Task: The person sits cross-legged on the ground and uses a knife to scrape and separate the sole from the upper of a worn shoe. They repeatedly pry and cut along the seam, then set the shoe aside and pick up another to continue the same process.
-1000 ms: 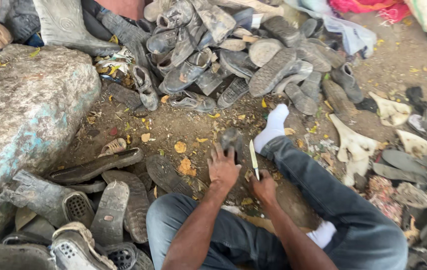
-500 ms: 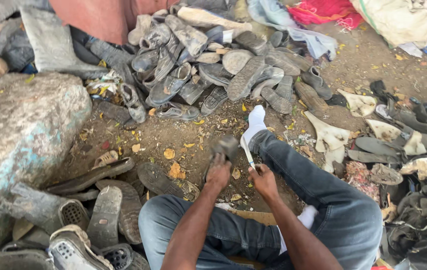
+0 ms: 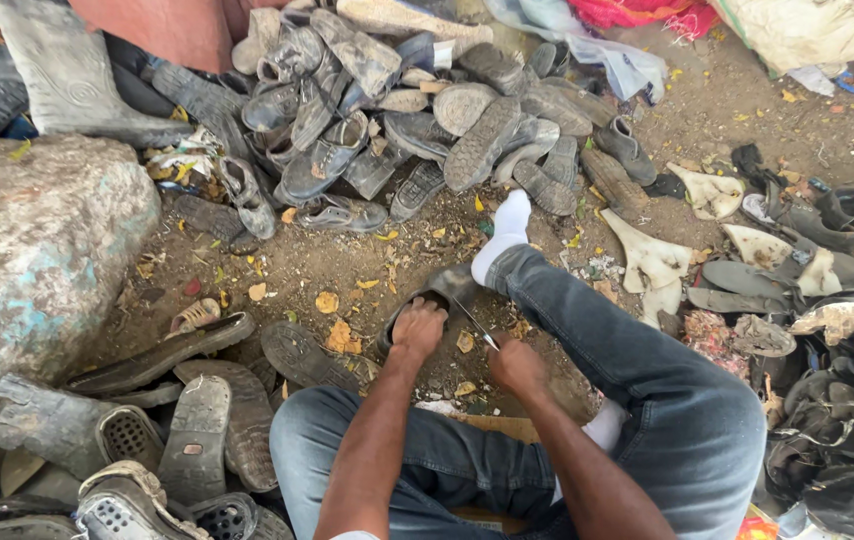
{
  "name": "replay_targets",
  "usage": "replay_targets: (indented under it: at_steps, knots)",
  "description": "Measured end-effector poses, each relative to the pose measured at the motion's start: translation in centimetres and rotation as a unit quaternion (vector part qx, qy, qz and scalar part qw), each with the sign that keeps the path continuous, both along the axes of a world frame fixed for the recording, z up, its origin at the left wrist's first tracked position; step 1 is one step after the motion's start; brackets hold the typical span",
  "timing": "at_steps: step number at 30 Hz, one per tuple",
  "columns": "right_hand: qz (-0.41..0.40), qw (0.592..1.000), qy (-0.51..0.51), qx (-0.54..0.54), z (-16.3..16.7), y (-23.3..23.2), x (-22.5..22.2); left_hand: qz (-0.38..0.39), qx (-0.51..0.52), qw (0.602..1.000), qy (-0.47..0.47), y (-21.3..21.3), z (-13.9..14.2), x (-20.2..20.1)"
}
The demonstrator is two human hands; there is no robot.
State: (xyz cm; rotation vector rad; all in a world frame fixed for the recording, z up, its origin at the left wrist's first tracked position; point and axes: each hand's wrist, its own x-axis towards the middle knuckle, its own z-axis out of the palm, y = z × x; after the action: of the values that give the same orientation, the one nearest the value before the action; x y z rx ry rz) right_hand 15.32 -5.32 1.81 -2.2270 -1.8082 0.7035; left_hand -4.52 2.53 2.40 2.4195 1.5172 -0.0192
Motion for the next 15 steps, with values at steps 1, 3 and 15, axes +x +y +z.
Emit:
replay_targets:
  at_steps: [1,3,15]
  knots:
    - [0.002,1.000,-0.005,-0.009,0.1,-0.1,-0.4,0.004,0.013,1.000,0.019,-0.1,-0.3,0.2]
    - [0.014,0.999,-0.020,-0.024,0.2,-0.4,-1.2,0.004,0.019,1.000,0.021,-0.1,-1.0,0.2]
    - [0.092,0.993,-0.064,0.047,-3.2,3.0,-4.5,0.033,0.000,0.996,-0.088,-0.1,-2.4,-1.4]
